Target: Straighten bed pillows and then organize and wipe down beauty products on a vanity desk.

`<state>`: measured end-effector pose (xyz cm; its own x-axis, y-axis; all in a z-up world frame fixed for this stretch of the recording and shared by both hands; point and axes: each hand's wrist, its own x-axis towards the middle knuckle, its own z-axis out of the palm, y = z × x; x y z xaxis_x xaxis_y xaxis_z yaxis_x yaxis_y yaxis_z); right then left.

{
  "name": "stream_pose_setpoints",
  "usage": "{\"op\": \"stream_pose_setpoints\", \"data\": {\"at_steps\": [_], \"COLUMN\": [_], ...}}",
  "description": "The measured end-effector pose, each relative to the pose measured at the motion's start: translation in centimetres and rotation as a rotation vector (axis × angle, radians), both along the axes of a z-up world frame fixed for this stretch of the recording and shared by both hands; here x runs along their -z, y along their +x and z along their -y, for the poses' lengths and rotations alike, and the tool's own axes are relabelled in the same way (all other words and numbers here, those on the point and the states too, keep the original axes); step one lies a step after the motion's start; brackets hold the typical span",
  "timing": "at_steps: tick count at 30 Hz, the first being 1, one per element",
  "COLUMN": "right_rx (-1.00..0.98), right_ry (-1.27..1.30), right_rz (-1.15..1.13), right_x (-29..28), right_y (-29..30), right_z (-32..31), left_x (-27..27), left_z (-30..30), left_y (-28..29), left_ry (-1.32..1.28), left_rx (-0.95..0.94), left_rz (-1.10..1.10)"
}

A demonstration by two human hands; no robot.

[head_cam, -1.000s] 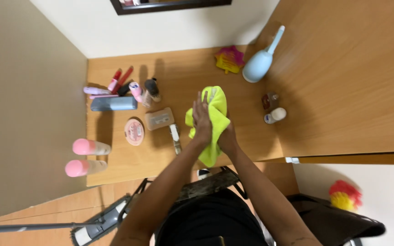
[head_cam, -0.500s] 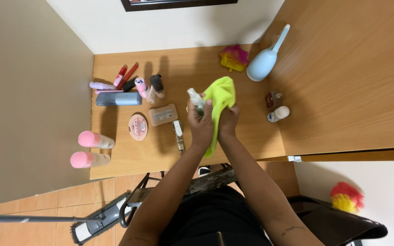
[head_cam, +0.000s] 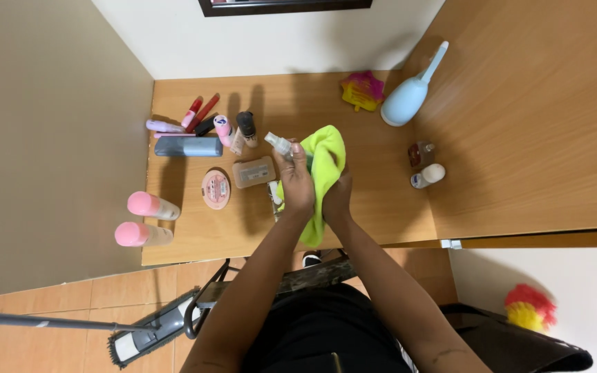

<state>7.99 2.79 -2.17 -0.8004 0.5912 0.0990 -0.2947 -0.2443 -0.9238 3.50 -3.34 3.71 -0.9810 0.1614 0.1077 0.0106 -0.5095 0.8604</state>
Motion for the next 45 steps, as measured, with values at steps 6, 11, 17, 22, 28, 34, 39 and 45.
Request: {"op": "stream_pose_setpoints", "data": {"at_steps": [6,11,17,22,28,34,39,45], "right_rx": [0.019,-0.056,-0.122,-0.133,-0.136,-0.087,-0.134,-0.302], "right_ry": [-0.142,-0.385,-0.397,0.281,0.578,0.324,-0.307,0.141], "right_rz": [-0.033,-0.100,-0.119,-0.016,0.077,0.049,0.202,0.026], "right_x": [-1.9,-3.0,-5.4,-7.3,-7.4,-8.5,-6.8,-6.5], "right_y": [-1.0,-1.1,-1.0,-0.4,-1.0,-1.8,-1.8,1.1], "right_z": [-0.3,-0.4,1.9,4.3,3.8,2.8,1.1,4.2], "left_x": [3.2,3.8,1.2,5.5,3.8,-0.5,0.0,5.0], "left_z": [0.4,3.1,7.8,6.9,5.4,4.8,5.3,6.0], "left_y": [-0.6,-2.5,-4.3,-5.0,-3.4,-1.6,-3.4,-6.9], "left_ry": [-0.014,0.403,0.375,0.644,0.528,0.304,0.416,0.495], "left_rx": [-0.080,0.079,0.068,0.264,0.366,0.278,0.297,0.050], "left_rz": [0.029,0.439,0.240,0.241,0.319,0.296,0.359,0.091]}}
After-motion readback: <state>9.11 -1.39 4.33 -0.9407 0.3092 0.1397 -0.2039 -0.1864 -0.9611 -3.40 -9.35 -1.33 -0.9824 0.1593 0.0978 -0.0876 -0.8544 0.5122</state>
